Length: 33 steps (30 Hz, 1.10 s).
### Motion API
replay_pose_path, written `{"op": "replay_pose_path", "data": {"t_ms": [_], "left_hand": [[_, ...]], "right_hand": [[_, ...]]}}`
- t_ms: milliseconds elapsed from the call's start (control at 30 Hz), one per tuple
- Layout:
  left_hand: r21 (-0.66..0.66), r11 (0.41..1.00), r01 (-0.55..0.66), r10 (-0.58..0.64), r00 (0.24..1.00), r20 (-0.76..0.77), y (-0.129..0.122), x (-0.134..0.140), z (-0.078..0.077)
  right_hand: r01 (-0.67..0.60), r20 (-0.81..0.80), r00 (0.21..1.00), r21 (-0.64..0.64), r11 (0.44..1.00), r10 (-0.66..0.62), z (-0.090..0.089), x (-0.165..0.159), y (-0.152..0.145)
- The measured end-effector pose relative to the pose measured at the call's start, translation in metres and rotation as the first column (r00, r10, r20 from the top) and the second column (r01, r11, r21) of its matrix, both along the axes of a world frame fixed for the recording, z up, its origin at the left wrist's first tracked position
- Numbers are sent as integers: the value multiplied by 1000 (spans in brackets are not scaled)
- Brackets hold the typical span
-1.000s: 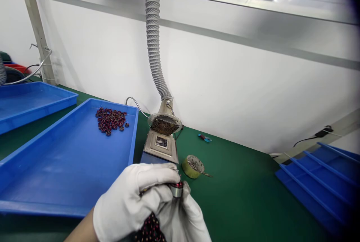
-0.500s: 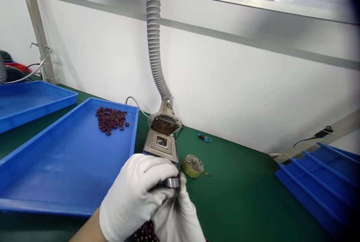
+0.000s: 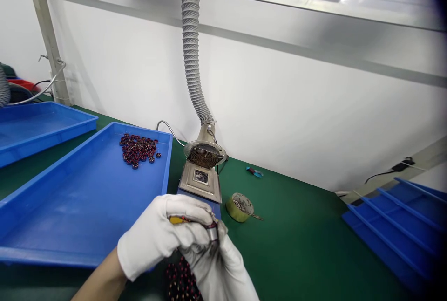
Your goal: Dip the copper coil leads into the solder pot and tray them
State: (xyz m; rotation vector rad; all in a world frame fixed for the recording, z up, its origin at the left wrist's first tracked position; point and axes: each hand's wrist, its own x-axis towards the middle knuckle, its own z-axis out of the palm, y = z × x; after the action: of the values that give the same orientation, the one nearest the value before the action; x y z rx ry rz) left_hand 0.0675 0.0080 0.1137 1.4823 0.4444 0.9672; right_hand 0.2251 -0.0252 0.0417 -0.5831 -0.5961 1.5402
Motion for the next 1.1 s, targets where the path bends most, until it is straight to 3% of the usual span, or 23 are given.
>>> {"op": "replay_pose_path", "data": {"t_ms": [67, 167, 267, 400, 500, 567, 700, 767, 867, 967, 1100], "left_hand": [[-52, 999, -8, 9, 1000, 19, 2, -1, 1], [3, 998, -64, 64, 998, 3, 5, -1, 1], [13, 987, -161, 160, 987, 8, 5, 6, -5], [-25, 949, -313, 313, 950, -9, -1, 16, -13], [-35, 922, -386, 386, 922, -14, -5, 15, -9], [8, 930, -368, 368, 930, -12, -4, 9, -4], [108, 993, -56, 69, 990, -119, 0, -1, 4], [73, 997, -25, 33, 994, -108, -3, 1, 3], [-97, 979, -181, 183, 983, 9, -11, 12, 0], [-265, 935, -237, 270, 959, 92, -15, 20, -4], [-304, 906, -295, 377, 890, 258, -10, 12, -4]], "right_hand": [[15, 36, 999, -9, 1000, -15, 12, -5, -2], [-23, 103, 994, -38, 999, 27, 21, -6, 0], [-65, 174, 982, -73, 995, 77, 19, -7, 2], [50, 153, 987, -50, 998, -41, 9, -13, -2], [97, 73, 993, -43, 994, -94, 6, -15, -4], [88, 48, 995, -33, 996, -86, 6, -12, -2], [19, 55, 998, -18, 1000, -18, 12, -9, 3], [30, 57, 998, -9, 999, -30, 16, -13, 1], [59, 48, 997, 0, 998, -58, 21, -23, -7], [50, 47, 998, -11, 999, -49, 24, -28, -15], [38, 43, 998, -42, 998, -37, 24, -24, -17]]}}
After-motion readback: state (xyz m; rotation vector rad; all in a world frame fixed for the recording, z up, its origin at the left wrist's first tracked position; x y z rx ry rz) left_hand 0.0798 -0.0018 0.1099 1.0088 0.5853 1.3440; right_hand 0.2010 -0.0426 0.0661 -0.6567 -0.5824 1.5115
